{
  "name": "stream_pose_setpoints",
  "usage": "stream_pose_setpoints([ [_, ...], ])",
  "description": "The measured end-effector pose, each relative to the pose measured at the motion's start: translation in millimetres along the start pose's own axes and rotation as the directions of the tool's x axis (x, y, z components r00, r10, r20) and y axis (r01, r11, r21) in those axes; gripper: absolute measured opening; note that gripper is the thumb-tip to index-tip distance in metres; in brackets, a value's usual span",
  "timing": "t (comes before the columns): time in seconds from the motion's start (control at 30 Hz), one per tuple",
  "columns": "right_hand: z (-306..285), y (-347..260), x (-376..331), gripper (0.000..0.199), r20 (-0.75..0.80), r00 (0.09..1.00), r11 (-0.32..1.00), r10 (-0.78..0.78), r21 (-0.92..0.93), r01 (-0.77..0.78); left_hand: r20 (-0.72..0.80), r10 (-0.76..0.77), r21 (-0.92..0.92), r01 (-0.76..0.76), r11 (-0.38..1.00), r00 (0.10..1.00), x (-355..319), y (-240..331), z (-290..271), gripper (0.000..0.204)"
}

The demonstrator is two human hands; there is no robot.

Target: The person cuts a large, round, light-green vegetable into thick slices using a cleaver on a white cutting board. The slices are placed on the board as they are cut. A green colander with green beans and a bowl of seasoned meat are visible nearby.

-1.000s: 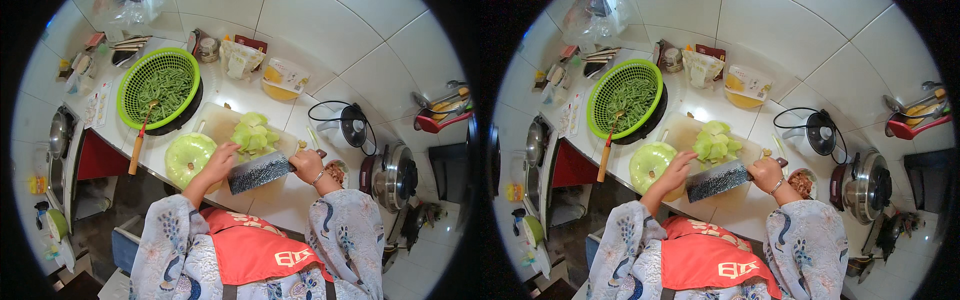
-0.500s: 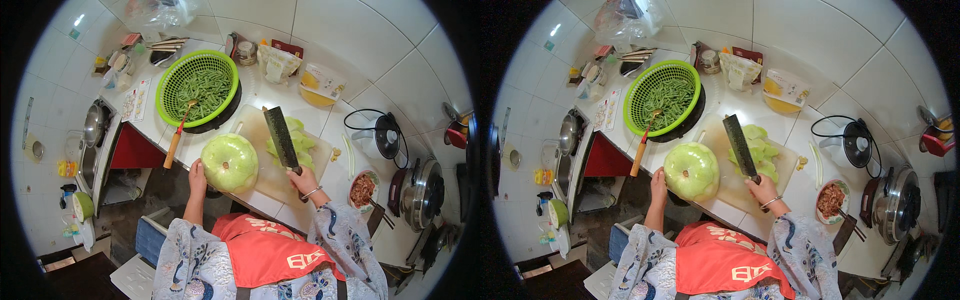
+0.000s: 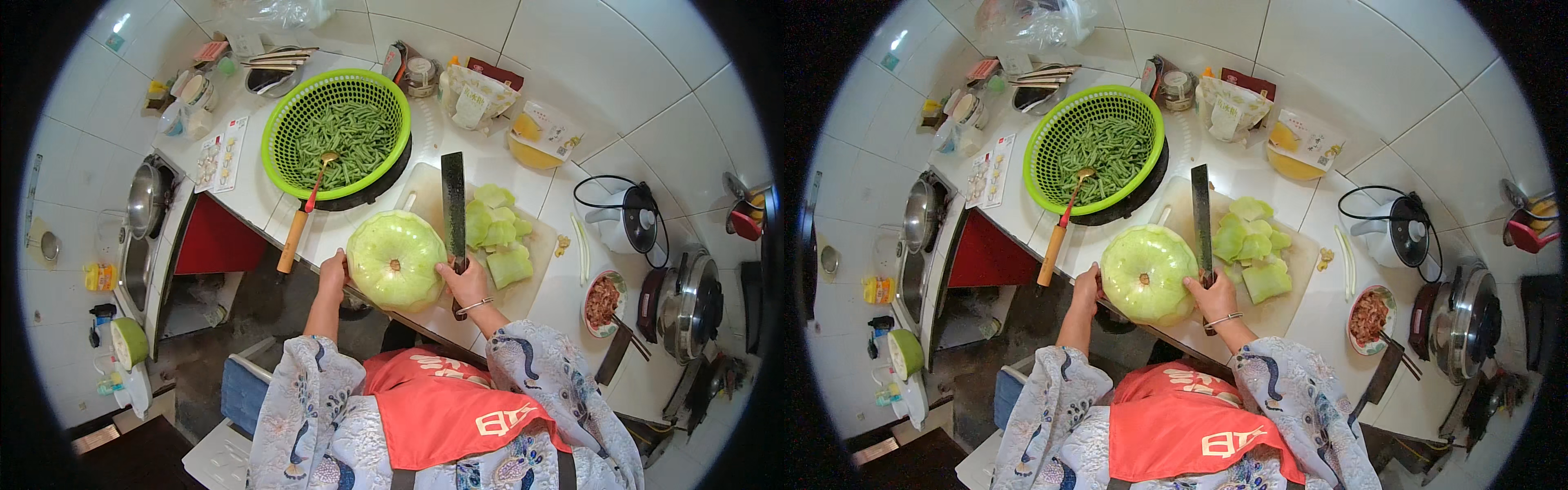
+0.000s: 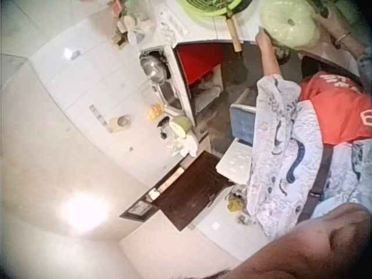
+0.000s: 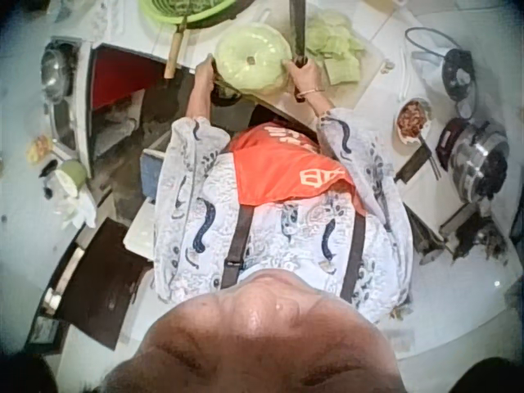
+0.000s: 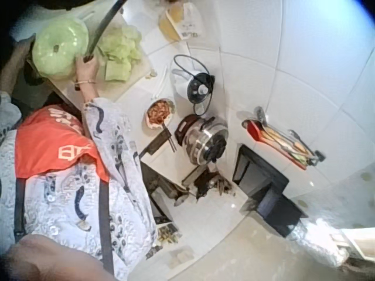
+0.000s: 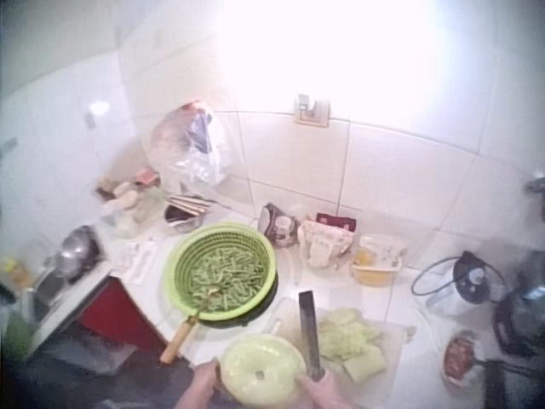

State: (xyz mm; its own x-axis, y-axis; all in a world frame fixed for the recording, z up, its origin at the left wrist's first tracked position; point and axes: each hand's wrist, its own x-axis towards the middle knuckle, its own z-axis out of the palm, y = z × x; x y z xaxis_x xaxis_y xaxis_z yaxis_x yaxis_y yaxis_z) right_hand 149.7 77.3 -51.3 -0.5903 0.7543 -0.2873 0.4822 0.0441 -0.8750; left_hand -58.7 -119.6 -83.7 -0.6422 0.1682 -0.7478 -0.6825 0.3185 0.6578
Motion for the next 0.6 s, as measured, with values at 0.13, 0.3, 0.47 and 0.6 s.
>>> stream_pose_setpoints([
  [0.13, 1.2, -1.9, 0.5, 0.029, -0.006, 0.998, 0.991, 0.063, 0.118, -0.062, 0.073, -0.081, -0.124, 0.089, 0.988, 0.994, 18.0, -7.6, -9.7, 0.031],
  [0.3, -17.8, -13.9, -1.1, 0.027, 0.016, 0.982, 0.953, 0.187, 0.240, -0.186, 0.150, 0.089, -0.270, -0.046, 0.962, 0.985, -25.8, 19.2, 11.0, 0.029],
  [0.47, -30.7, -19.8, -6.0, 0.022, -0.099, 0.971, 0.965, 0.218, 0.169, -0.200, 0.328, 0.212, -0.466, -0.038, 0.884, 0.920, -67.5, 22.7, 25.5, 0.034],
  [0.6, -32.5, -12.2, -15.6, 0.024, -0.175, 0.971, 0.978, 0.165, 0.154, -0.139, 0.558, 0.138, -0.468, 0.173, 0.867, 0.818, -72.6, 29.5, 36.7, 0.054],
])
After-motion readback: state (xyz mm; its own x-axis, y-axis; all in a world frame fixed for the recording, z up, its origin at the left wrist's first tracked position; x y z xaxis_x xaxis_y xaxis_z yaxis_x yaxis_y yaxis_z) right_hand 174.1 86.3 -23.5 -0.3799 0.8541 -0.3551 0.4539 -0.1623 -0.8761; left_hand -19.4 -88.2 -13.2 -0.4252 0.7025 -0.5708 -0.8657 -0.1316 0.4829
